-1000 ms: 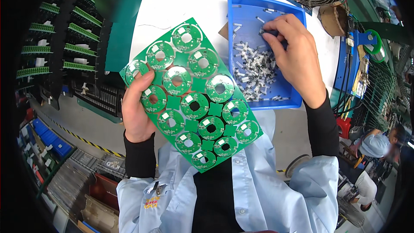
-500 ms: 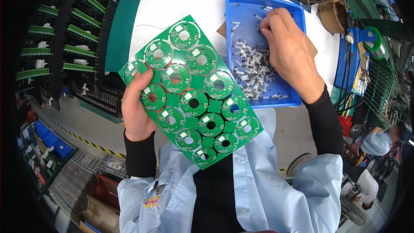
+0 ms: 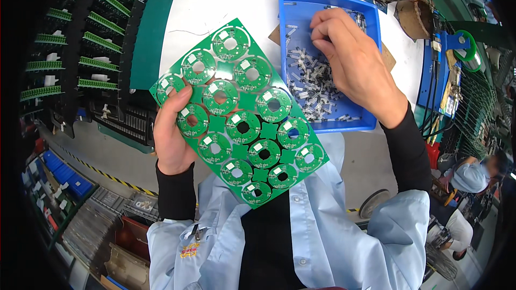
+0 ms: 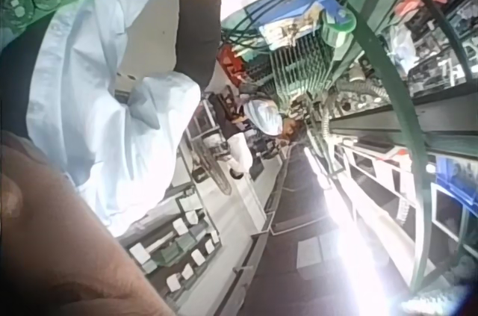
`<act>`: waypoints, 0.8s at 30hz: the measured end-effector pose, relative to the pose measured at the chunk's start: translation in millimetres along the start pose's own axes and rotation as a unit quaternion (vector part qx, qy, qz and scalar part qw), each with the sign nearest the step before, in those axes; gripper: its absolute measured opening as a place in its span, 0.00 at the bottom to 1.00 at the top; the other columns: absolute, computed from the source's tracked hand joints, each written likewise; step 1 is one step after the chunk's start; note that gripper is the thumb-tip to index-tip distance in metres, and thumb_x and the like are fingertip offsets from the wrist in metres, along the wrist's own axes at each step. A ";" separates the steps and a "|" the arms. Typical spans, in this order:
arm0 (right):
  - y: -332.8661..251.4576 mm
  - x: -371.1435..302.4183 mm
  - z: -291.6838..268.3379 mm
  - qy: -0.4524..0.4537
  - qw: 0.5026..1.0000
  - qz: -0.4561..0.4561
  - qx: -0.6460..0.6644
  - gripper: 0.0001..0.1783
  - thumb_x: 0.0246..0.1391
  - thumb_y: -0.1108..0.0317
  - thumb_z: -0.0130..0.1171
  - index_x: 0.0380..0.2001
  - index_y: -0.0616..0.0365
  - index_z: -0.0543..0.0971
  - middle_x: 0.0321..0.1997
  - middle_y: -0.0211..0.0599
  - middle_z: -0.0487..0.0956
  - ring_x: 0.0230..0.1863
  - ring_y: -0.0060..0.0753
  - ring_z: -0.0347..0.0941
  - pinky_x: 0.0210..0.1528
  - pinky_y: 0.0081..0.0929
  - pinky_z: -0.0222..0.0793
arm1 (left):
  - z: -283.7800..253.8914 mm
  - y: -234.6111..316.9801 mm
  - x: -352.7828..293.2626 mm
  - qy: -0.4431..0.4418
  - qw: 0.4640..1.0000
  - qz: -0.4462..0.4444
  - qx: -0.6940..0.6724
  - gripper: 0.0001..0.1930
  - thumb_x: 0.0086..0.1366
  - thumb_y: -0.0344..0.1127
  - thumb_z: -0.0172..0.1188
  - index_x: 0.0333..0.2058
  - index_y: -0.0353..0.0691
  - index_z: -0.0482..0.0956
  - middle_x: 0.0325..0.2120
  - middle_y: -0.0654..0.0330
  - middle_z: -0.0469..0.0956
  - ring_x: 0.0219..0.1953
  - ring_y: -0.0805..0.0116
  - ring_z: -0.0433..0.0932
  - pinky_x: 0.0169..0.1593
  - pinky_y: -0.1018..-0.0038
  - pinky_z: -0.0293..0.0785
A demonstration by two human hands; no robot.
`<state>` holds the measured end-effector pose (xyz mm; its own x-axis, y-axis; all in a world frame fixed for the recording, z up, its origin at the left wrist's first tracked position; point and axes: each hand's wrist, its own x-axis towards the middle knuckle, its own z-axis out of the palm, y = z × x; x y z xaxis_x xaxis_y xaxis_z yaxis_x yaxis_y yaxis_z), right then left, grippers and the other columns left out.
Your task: The person inserts electronic components into a circuit board panel by hand, picks up a fallen black device from the floor, and fastens a waist strap device.
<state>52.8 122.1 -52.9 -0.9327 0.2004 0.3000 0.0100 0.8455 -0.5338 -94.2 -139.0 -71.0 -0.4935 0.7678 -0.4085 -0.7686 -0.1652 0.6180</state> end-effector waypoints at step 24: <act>-37.9 -31.8 -29.9 0.133 0.900 0.206 0.361 0.09 0.62 0.79 0.56 0.44 0.72 0.78 0.40 0.40 0.81 0.37 0.24 0.78 0.41 0.21 0.76 | 17.5 3.1 -3.5 -0.055 0.998 0.002 -0.002 0.21 0.70 0.36 0.46 0.57 0.29 0.68 0.50 0.48 0.77 0.49 0.58 0.80 0.53 0.60 0.79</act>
<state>92.8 98.5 -18.6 -0.7835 0.6153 0.0869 0.0078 0.1495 -0.9887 -87.8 -131.3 -55.9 -0.4498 0.8303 -0.3290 -0.7684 -0.1719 0.6165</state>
